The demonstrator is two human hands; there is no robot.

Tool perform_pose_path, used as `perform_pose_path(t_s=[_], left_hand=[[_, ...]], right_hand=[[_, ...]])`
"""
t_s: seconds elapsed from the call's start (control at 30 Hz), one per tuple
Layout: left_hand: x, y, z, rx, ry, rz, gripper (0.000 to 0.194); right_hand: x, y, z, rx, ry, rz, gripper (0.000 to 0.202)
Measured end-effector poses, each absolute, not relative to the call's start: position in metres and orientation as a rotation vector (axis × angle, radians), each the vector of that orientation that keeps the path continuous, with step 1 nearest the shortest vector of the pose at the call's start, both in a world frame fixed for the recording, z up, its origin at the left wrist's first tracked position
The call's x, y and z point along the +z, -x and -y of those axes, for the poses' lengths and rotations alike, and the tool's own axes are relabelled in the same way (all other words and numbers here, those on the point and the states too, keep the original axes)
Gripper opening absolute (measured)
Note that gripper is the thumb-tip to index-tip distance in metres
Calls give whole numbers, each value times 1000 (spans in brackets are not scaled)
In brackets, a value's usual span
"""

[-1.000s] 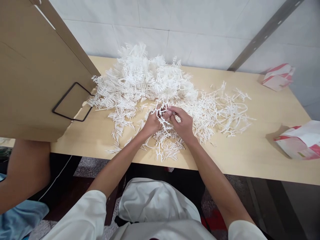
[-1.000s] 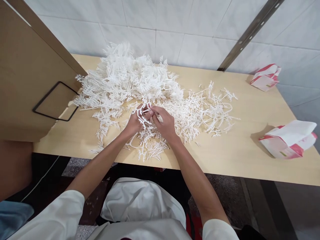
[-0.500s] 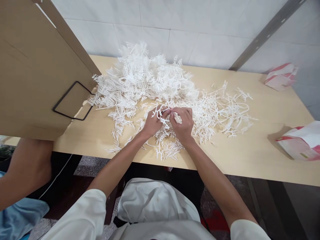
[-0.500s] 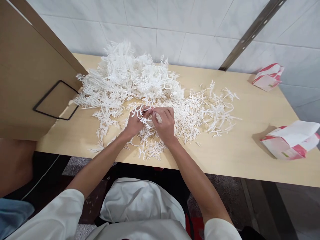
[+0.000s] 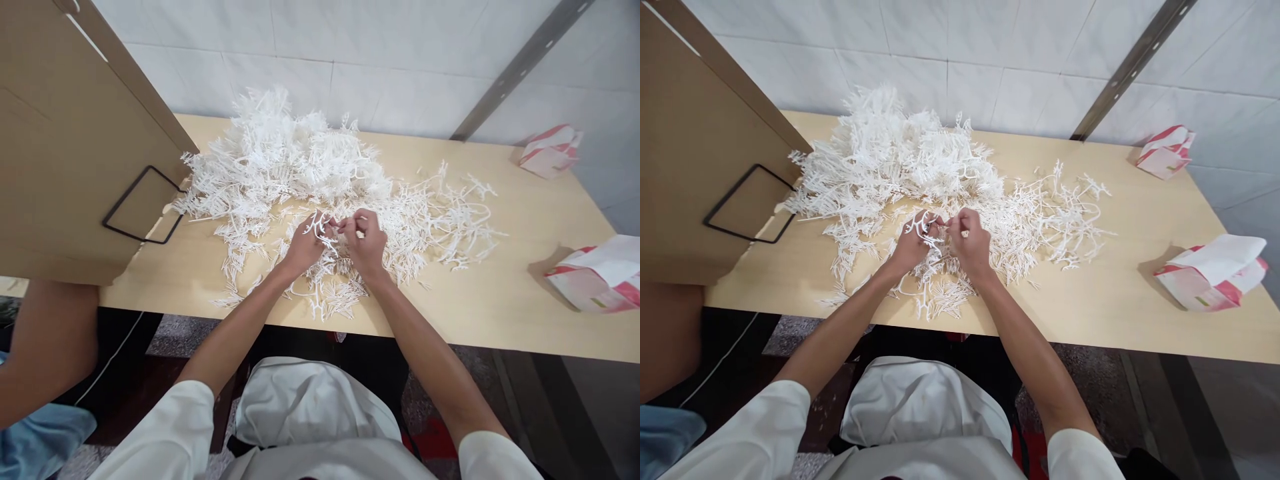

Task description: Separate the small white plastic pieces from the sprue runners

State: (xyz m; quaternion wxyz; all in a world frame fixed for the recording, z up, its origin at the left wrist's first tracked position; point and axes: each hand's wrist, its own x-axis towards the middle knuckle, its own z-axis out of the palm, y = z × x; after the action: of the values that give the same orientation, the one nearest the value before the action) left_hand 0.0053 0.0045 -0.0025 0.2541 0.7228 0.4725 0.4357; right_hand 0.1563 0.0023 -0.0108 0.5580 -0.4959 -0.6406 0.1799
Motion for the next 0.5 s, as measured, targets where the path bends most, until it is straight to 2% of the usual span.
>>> perform_pose_path(t_s=[0.17, 0.3, 0.5], left_hand=[[-1, -5, -6, 1258, -1678, -1245, 23], [-2, -6, -8, 1270, -1594, -1219, 27], [-4, -4, -10, 1254, -1661, -1183, 24]], right_hand=[[0, -171, -11, 408, 1138, 1376, 18], [2, -171, -13, 289, 1144, 1590, 21], [-4, -163, -8, 333, 1110, 1859, 26]])
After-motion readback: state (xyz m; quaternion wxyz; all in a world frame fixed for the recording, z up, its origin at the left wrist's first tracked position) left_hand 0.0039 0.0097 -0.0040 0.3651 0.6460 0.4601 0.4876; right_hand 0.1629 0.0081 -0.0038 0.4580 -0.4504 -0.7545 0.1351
